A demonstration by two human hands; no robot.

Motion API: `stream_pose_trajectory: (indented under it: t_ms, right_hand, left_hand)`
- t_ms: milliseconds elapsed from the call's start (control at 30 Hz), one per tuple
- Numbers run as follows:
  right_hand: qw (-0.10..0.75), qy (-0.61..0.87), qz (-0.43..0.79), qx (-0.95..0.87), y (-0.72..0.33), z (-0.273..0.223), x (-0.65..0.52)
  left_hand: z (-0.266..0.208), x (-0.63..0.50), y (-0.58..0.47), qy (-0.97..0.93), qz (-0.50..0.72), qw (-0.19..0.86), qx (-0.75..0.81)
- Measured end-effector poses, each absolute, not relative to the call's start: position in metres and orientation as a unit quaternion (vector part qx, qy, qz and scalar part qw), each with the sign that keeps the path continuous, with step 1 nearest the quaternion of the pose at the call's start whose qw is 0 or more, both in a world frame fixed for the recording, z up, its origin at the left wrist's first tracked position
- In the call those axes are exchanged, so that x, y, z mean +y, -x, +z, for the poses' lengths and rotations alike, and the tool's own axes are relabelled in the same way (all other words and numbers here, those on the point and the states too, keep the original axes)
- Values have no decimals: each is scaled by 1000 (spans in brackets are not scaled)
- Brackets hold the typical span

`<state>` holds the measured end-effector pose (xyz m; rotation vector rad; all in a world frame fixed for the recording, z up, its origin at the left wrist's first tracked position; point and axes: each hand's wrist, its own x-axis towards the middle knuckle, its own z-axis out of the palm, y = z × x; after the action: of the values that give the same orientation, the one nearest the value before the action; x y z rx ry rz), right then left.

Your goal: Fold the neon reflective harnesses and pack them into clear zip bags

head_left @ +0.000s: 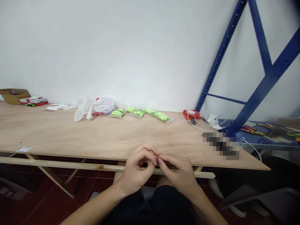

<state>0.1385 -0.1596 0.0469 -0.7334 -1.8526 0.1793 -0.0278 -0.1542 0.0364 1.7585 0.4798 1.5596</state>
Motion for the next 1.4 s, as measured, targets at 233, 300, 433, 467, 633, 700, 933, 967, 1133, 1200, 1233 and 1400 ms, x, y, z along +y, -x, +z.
stream_pose_trajectory:
  t_ms: [233, 300, 433, 467, 633, 700, 933, 967, 1133, 1200, 1233, 1400]
  right_hand:
    - [433, 302, -35, -849, -153, 50, -158]
    - [403, 300, -63, -862, -155, 50, -157]
    - [400, 281, -124, -863, -156, 51, -156]
    - [405, 279, -138, -860, -155, 51, -156]
    - [425, 279, -184, -841, -158, 53, -158]
    - [430, 281, -198, -835, -159, 54, -159]
    - [435, 304, -230, -816, -159, 53, -157]
    - [440, 307, -231, -812, -158, 53, -157]
    - [491, 318, -186, -790, -151, 52, -161]
    - [525, 319, -87, -784, -150, 52, -165]
    - [540, 319, -23, -779, -150, 52, -168]
    - [566, 293, 204, -743, -150, 49, -175]
  left_hand:
    - [41, -153, 31, -778, 547, 254, 176]
    - [42, -152, 32, -783, 540, 256, 173]
    - [45, -154, 35, -791, 524, 268, 170]
    - [47, -156, 37, -793, 521, 270, 166]
    - [54, -162, 39, -801, 511, 277, 148]
    - [56, -162, 39, -801, 504, 287, 147]
    - [62, -158, 41, -805, 495, 297, 135]
    - [62, -159, 42, -805, 494, 299, 137]
    - [64, -165, 49, -786, 480, 354, 163]
    - [64, -168, 50, -752, 489, 414, 155]
    - [65, -168, 50, -729, 497, 447, 146]
    - [69, -168, 50, -628, 547, 543, 109]
